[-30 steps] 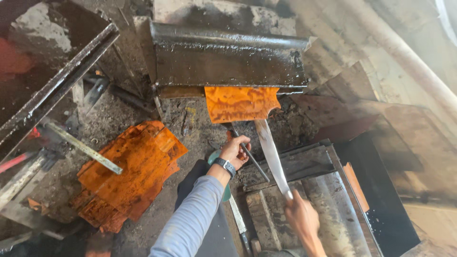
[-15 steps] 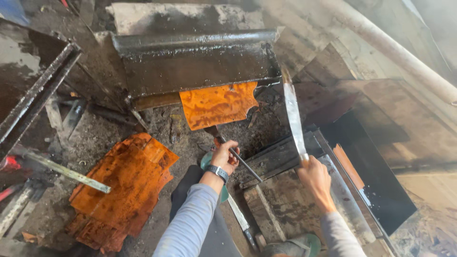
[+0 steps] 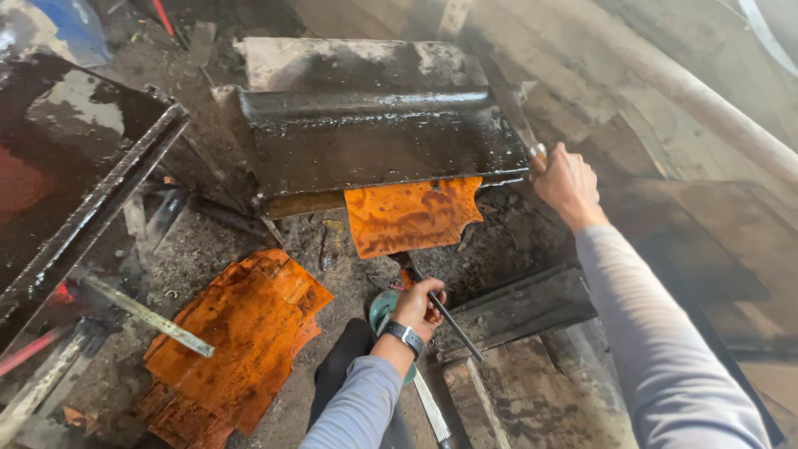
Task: The person uses pliers to handle orange plastic pieces, dipping them into a container of dark liquid and then placing them onto a metal press. The person repeatedly picks up pieces, submerges them, and positions them on the press.
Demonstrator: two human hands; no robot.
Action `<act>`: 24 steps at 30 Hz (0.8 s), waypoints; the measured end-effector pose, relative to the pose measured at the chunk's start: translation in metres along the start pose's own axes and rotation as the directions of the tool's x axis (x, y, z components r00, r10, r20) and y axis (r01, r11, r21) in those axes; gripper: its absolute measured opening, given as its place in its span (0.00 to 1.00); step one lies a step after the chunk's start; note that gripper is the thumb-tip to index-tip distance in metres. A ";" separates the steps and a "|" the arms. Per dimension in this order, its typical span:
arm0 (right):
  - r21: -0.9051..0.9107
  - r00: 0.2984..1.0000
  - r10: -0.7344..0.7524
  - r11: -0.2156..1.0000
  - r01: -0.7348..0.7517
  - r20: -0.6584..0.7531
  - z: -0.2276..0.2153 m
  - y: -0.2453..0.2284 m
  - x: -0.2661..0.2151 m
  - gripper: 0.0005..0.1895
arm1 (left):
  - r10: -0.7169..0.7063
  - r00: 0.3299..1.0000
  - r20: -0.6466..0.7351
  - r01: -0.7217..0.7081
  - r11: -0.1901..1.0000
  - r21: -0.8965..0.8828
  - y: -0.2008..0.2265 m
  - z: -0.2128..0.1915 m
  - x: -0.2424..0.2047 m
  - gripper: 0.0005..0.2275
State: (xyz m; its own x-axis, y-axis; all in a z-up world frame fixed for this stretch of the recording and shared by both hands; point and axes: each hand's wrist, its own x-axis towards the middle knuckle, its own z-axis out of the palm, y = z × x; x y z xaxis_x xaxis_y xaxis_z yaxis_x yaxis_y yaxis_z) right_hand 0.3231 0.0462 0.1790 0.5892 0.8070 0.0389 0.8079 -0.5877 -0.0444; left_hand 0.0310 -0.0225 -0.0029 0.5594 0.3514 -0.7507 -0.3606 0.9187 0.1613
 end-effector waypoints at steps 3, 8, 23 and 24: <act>-0.052 0.995 -0.065 0.997 0.062 -0.073 0.011 -0.011 0.029 0.27 | 0.014 1.000 0.005 -0.014 1.000 0.008 0.002 -0.001 -0.001 0.06; -0.175 0.971 -0.154 0.977 0.122 -0.184 0.018 -0.021 0.032 0.33 | 0.013 1.000 -0.009 -0.013 1.000 -0.004 0.005 -0.006 0.003 0.04; 0.616 0.769 -0.024 0.615 -0.493 0.639 0.074 -0.057 -0.297 0.27 | 0.143 0.989 -0.045 -0.130 0.968 0.214 -0.038 -0.002 -0.011 0.14; 0.633 0.782 -0.016 0.597 -0.492 0.623 0.080 -0.051 -0.304 0.25 | 0.127 0.991 -0.029 -0.118 0.969 0.218 -0.046 -0.004 -0.011 0.15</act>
State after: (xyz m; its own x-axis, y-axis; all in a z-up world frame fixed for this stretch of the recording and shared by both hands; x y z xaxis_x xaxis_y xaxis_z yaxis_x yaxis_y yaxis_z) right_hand 0.1021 -0.1645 0.0897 0.4399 0.6764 -0.5907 0.1842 -0.7117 -0.6779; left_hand 0.0382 -0.0692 -0.0042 0.4870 0.4597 -0.7426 -0.2524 0.8881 0.3843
